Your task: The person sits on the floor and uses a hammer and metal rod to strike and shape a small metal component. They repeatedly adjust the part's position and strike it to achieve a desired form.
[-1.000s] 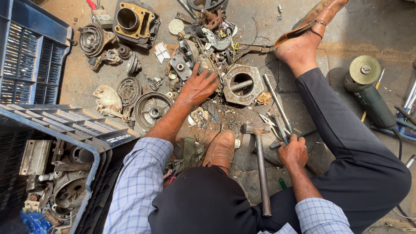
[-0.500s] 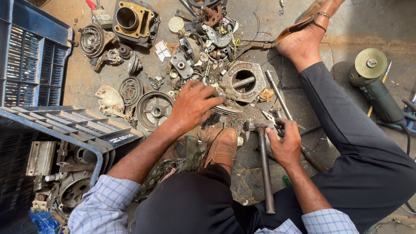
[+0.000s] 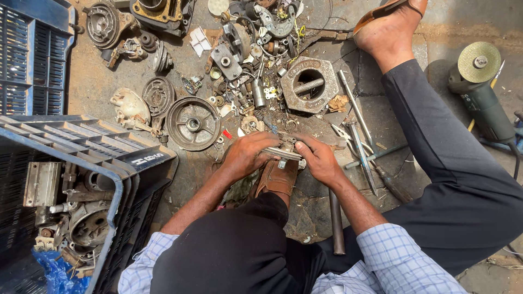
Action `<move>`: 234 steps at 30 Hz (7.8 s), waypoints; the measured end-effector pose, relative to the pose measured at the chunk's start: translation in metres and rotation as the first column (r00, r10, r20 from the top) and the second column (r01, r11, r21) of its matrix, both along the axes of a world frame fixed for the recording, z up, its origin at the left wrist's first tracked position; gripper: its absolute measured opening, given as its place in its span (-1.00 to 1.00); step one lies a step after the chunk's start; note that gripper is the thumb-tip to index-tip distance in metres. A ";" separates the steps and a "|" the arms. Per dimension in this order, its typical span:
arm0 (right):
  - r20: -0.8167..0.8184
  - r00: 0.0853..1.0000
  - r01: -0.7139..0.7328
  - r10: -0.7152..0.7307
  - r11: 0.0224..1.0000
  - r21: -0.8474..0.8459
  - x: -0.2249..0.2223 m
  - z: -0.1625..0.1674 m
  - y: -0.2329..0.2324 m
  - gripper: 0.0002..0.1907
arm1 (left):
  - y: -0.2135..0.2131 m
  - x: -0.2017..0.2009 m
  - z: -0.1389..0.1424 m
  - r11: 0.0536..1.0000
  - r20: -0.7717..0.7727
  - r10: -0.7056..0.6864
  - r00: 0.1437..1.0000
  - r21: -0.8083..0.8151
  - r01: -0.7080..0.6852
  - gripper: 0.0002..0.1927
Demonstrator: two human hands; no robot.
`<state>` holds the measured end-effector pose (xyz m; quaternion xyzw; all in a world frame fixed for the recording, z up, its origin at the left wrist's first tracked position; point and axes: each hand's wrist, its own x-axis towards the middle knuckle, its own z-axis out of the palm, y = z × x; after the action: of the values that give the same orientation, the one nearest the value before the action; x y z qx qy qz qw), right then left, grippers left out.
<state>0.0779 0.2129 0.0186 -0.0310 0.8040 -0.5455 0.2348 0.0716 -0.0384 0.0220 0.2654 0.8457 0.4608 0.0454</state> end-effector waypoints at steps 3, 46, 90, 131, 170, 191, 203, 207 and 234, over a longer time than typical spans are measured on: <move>0.067 0.994 0.086 -0.084 0.996 -0.036 0.007 -0.013 -0.003 -0.60 | 0.001 -0.001 0.005 1.000 0.027 0.007 1.000 -0.004 -0.006 -0.63; -0.519 0.843 -0.130 0.142 0.990 0.060 -0.022 0.079 -0.041 -0.76 | -0.037 0.004 0.064 0.933 0.289 0.230 0.929 0.205 -0.295 -0.40; -0.419 0.903 -0.051 0.091 0.993 0.105 0.011 0.080 -0.031 -0.70 | 0.001 0.001 0.071 0.946 0.161 0.313 0.936 0.037 -0.323 -0.65; -0.249 0.966 0.036 -0.076 0.986 -0.163 0.018 0.072 -0.029 -0.60 | 0.004 0.016 0.060 0.887 0.128 0.222 0.966 0.386 -0.255 -0.52; 0.247 0.942 0.267 -0.227 0.953 -0.141 0.012 0.062 -0.033 -0.63 | 0.015 0.010 0.010 0.974 0.079 0.226 0.971 -0.023 -0.225 0.54; 0.295 0.953 0.082 -0.067 0.996 -0.037 -0.039 0.038 -0.038 -0.40 | 0.001 -0.013 -0.029 0.970 0.267 0.243 0.933 -0.047 -0.240 0.17; 0.230 0.970 0.110 -0.072 0.982 -0.156 -0.020 -0.018 -0.021 -0.39 | 0.013 -0.037 -0.019 0.952 0.256 0.159 0.954 -0.296 -0.079 0.21; 0.282 0.956 0.121 -0.077 0.982 -0.142 -0.019 -0.022 -0.018 -0.33 | 0.016 -0.027 -0.018 0.956 0.254 0.171 0.952 -0.276 -0.098 0.11; -0.031 0.999 -0.035 0.036 0.999 0.024 0.002 0.000 -0.083 -0.16 | -0.007 0.015 -0.018 0.941 0.439 0.321 0.839 -0.051 -0.333 -0.41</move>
<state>0.0796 0.1302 0.0190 -0.0509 0.8133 -0.5311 0.2322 0.0865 -0.0457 0.0038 0.0064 0.8397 0.5211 0.1528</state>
